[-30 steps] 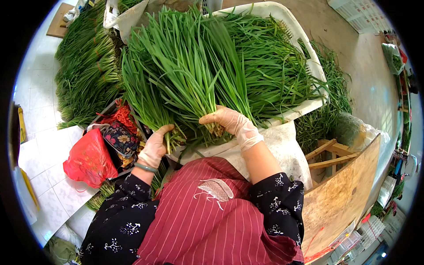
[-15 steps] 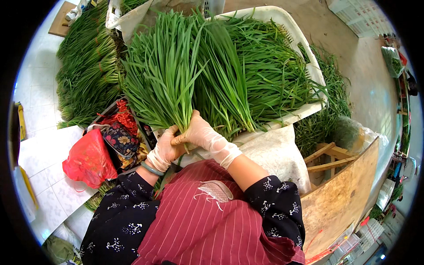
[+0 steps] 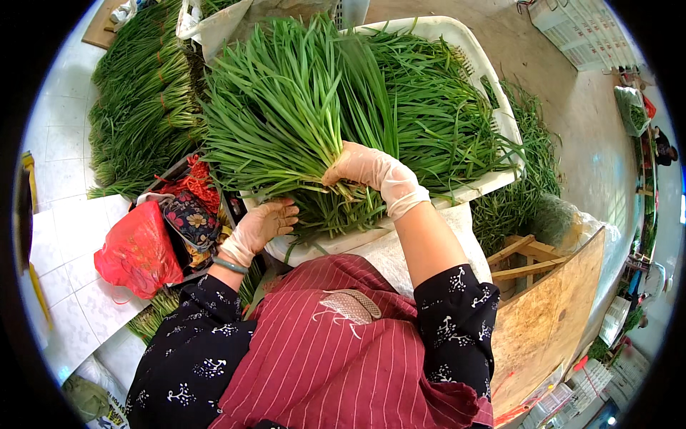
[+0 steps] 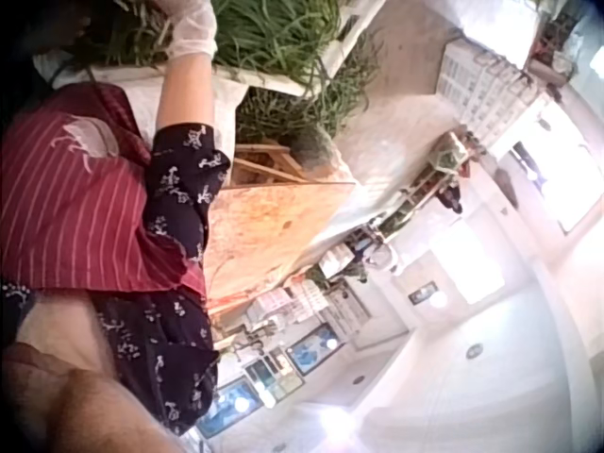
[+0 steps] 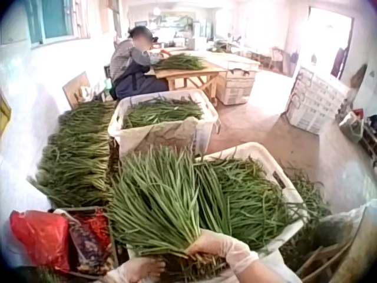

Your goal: The person gathers chives from a pile, sorts them by hand, ties a bundle with a red plastic strip, and places the bundle onto a stack on the floor before reaching for more from a white crate.

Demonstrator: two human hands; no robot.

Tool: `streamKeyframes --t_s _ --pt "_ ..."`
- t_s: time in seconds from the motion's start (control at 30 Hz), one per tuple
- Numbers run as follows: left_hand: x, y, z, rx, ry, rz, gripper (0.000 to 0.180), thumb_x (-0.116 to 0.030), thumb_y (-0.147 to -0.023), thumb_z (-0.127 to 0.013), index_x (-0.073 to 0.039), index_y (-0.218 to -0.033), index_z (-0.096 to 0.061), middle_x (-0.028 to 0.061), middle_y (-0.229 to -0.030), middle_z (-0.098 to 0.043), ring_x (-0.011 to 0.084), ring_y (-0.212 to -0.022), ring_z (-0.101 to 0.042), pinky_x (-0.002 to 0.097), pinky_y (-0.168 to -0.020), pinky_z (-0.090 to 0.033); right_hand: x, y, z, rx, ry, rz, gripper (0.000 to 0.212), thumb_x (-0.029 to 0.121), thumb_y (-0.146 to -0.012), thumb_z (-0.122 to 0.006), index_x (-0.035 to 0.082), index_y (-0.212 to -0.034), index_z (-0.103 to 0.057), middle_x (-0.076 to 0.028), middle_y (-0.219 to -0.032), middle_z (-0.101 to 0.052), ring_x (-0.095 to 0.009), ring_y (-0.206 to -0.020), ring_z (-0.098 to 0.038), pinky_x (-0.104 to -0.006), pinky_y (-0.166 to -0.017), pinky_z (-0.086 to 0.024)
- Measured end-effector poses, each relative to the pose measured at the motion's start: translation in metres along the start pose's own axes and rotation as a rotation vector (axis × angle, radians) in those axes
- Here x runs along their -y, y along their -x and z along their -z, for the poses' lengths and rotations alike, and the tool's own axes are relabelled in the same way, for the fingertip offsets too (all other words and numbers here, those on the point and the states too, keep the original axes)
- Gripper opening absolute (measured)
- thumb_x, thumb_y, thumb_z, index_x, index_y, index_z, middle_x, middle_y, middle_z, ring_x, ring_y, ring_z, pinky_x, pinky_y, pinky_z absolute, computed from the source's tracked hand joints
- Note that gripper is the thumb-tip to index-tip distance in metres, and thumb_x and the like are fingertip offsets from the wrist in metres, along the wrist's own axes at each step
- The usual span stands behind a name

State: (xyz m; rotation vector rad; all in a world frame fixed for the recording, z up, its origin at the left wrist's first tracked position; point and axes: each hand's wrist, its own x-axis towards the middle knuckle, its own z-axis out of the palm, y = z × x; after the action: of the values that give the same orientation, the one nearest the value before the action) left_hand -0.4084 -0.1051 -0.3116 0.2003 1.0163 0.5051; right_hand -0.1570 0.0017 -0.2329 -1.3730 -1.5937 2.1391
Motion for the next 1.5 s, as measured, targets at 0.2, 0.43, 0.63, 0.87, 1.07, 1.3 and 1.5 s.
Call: streamKeyframes --t_s 0.2,0.43,0.63,0.87,1.07,1.3,1.5 --pt "0.0 -0.007 -0.035 0.211 0.31 -0.144 0.039 -0.018 -0.085 -0.058 -0.003 -0.118 -0.048 0.0122 -0.119 -0.051 0.0275 -0.113 -0.045 0.0399 -0.099 -0.032 0.006 0.004 -0.007 0.0 -0.093 -0.014 0.024 0.007 -0.066 -0.069 -0.002 -0.088 -0.064 -0.004 -0.075 -0.063 -0.012 -0.065 -0.056 -0.0255 -0.065 -0.046" --pt "-0.008 -0.015 -0.07 0.431 0.56 -0.23 0.062 -0.03 -0.079 -0.066 -0.005 -0.128 -0.037 0.0113 -0.127 -0.044 0.0272 -0.121 -0.038 0.0437 -0.106 -0.026 -0.035 -0.019 -0.02 -0.203 0.286 0.163 0.052 0.017 -0.057 -0.071 -0.001 -0.104 -0.057 -0.014 -0.091 -0.063 -0.025 -0.081 -0.06 -0.0301 -0.074 -0.048" --pt "-0.016 -0.017 -0.075 0.341 0.568 -0.09 0.059 -0.033 -0.083 -0.061 -0.012 -0.132 -0.034 0.0069 -0.136 -0.037 0.0262 -0.124 -0.034 0.0503 -0.102 -0.023 -0.033 -0.018 -0.036 -0.121 0.125 0.163 0.084 0.033 -0.05 -0.081 -0.002 -0.118 -0.046 -0.017 -0.109 -0.057 -0.026 -0.097 -0.057 -0.0302 -0.084 -0.046" --pt "-0.025 -0.016 -0.08 0.266 0.109 -0.129 0.059 -0.045 -0.09 -0.045 -0.013 -0.137 -0.027 0.0069 -0.139 -0.031 0.0263 -0.127 -0.03 0.0515 -0.102 -0.016 -0.036 -0.022 -0.031 -0.106 0.23 0.236 0.082 0.033 -0.055 -0.08 0.002 -0.122 -0.044 -0.014 -0.11 -0.058 -0.024 -0.1 -0.054 -0.0265 -0.089 -0.041" --pt "-0.02 -0.033 -0.076 0.184 0.109 -0.004 0.064 -0.045 -0.088 -0.048 -0.006 -0.135 -0.028 0.0174 -0.136 -0.032 0.0315 -0.125 -0.031 0.0474 -0.104 -0.019 -0.019 -0.01 -0.028 -0.053 -0.13 0.055 0.046 0.008 -0.063 -0.07 0.003 -0.106 -0.056 -0.004 -0.092 -0.06 -0.013 -0.081 -0.052 -0.0262 -0.074 -0.045" --pt "-0.027 -0.027 -0.084 0.194 0.249 -0.056 0.061 -0.038 -0.087 -0.054 -0.001 -0.13 -0.032 0.0198 -0.13 -0.038 0.0322 -0.122 -0.035 0.0452 -0.105 -0.025 -0.009 -0.01 -0.019 -0.017 0.093 0.111 0.046 0.006 -0.06 -0.067 0.005 -0.105 -0.058 -0.006 -0.089 -0.061 -0.016 -0.079 -0.054 -0.028 -0.071 -0.045" --pt "-0.017 -0.039 -0.08 0.097 0.502 -0.043 0.06 -0.036 -0.084 -0.058 -0.004 -0.13 -0.035 0.0169 -0.13 -0.04 0.031 -0.12 -0.035 0.0455 -0.104 -0.025 0.024 0.006 -0.018 -0.013 0.155 -0.17 0.046 0.013 -0.061 -0.071 0.005 -0.105 -0.058 -0.006 -0.091 -0.062 -0.016 -0.08 -0.055 -0.0272 -0.072 -0.046"
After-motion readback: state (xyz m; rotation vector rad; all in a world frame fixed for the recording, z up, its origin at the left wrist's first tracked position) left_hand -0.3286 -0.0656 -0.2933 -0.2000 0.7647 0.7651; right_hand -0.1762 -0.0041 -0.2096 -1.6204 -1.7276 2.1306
